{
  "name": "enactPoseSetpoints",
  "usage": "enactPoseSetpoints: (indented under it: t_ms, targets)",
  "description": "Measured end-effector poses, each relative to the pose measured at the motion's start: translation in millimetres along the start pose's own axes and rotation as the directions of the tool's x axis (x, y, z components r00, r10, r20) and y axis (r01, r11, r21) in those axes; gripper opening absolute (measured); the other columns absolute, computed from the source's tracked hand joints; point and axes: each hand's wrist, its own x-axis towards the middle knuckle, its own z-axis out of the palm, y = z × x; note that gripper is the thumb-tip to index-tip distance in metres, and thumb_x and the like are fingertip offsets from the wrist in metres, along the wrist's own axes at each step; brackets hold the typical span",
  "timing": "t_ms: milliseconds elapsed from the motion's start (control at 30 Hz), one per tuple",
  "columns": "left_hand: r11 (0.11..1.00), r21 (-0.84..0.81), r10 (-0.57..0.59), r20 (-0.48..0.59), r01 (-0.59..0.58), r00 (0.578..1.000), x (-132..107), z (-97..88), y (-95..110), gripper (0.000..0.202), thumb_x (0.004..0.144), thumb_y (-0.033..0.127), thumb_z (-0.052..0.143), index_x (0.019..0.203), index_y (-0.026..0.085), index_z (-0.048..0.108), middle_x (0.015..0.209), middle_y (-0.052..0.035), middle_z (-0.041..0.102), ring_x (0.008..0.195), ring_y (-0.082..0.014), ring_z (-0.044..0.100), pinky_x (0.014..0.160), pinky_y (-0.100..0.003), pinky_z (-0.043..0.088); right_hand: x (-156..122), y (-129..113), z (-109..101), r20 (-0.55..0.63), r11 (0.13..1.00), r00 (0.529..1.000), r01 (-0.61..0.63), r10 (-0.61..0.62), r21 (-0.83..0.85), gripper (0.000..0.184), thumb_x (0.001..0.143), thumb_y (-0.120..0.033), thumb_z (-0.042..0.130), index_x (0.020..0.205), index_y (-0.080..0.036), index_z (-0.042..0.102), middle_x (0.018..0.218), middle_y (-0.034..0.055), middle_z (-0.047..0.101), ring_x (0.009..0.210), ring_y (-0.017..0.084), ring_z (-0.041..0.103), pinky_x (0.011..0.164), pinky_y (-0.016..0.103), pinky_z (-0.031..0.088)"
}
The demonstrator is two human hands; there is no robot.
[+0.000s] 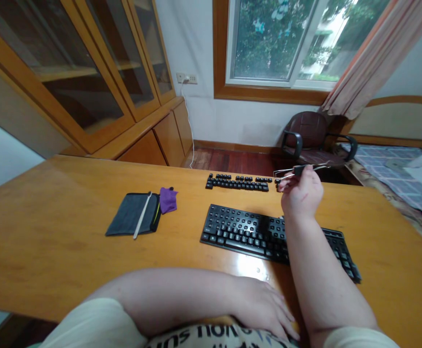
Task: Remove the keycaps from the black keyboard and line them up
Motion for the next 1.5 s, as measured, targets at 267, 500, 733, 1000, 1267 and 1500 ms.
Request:
enactPoseSetpoints:
  t_ms: [267,500,733,1000,1267,1500]
  targets:
    - [0.949,0.312,0.019,-0.190,0.042,0.982,-4.1,-1.7,3.2,0.006,0.075,0.032,0.060,0.072,0.029,0.064,0.095,0.0031,0.069,0.091,-0.0171,0.061,0.085,-0.030,0.043,-1.5,-1.1,1.7,-0.004,1.000,1.000,-0.008,0.008,0.004,0.031,0.085,-0.047,0.045,0.070,-0.020,0.047,0.054,-0.0031,0.053,0.035,0.009,0.048,0.031,0.020,0.036]
    - [0.887,0.275,-0.216,-0.464,0.372,0.859,-31.0,-39.9,3.5,0.007,0.081,0.023,0.054,0.080,0.021,0.060,0.084,-0.0007,0.068,0.074,-0.0148,0.061,0.069,-0.027,0.047,-1.6,0.4,0.5,0.031,1.000,0.999,-0.020,0.020,0.008,0.030,0.085,-0.047,0.045,0.072,-0.020,0.049,0.055,-0.0026,0.054,0.036,0.009,0.049,0.033,0.021,0.037]
    - [0.834,-0.320,-0.438,-0.880,0.450,0.185,-79.7,-114.4,-5.2,0.027,0.074,0.018,0.064,0.100,0.018,0.057,0.095,-0.0034,0.067,0.086,-0.0147,0.063,0.083,-0.029,0.049,-5.2,2.6,0.9,0.110,0.992,0.989,-0.102,0.094,0.068,0.023,0.080,-0.037,0.053,0.071,-0.017,0.054,0.059,-0.0017,0.056,0.052,0.012,0.059,0.049,0.025,0.050]
    - [0.892,-0.350,-0.344,-0.936,0.287,-0.073,-107.4,-124.1,-22.8,0.017,0.071,0.018,0.067,0.086,0.016,0.063,0.097,-0.0067,0.062,0.091,-0.0169,0.061,0.086,-0.032,0.051,-27.6,14.9,18.8,0.397,0.945,0.860,-0.320,0.321,-0.070,0.014,0.074,-0.031,0.058,0.079,-0.018,0.060,0.056,-0.0058,0.048,0.038,0.004,0.038,0.035,0.017,0.035]
    - [0.916,-0.385,-0.368,-0.919,0.117,-0.140,-104.4,-118.5,-30.1,0.015,0.073,0.021,0.066,0.084,0.015,0.058,0.089,-0.0046,0.062,0.085,-0.0147,0.062,0.083,-0.032,0.052,-41.5,20.1,20.7,0.621,0.905,0.662,-0.251,0.419,-0.342,0.027,0.069,-0.035,0.068,0.088,-0.015,0.067,0.052,-0.0042,0.050,0.040,0.005,0.034,0.037,0.019,0.026]
    - [0.895,-0.290,-0.265,-0.957,0.339,-0.119,-106.7,-114.5,-31.4,0.007,0.074,0.020,0.064,0.079,0.015,0.062,0.088,-0.0052,0.062,0.085,-0.0158,0.062,0.080,-0.030,0.053,-40.3,21.0,21.7,0.623,0.911,0.702,-0.090,0.345,-0.402,0.023,0.068,-0.031,0.069,0.087,-0.017,0.070,0.069,0.0019,0.063,0.051,0.010,0.047,0.048,0.023,0.039]
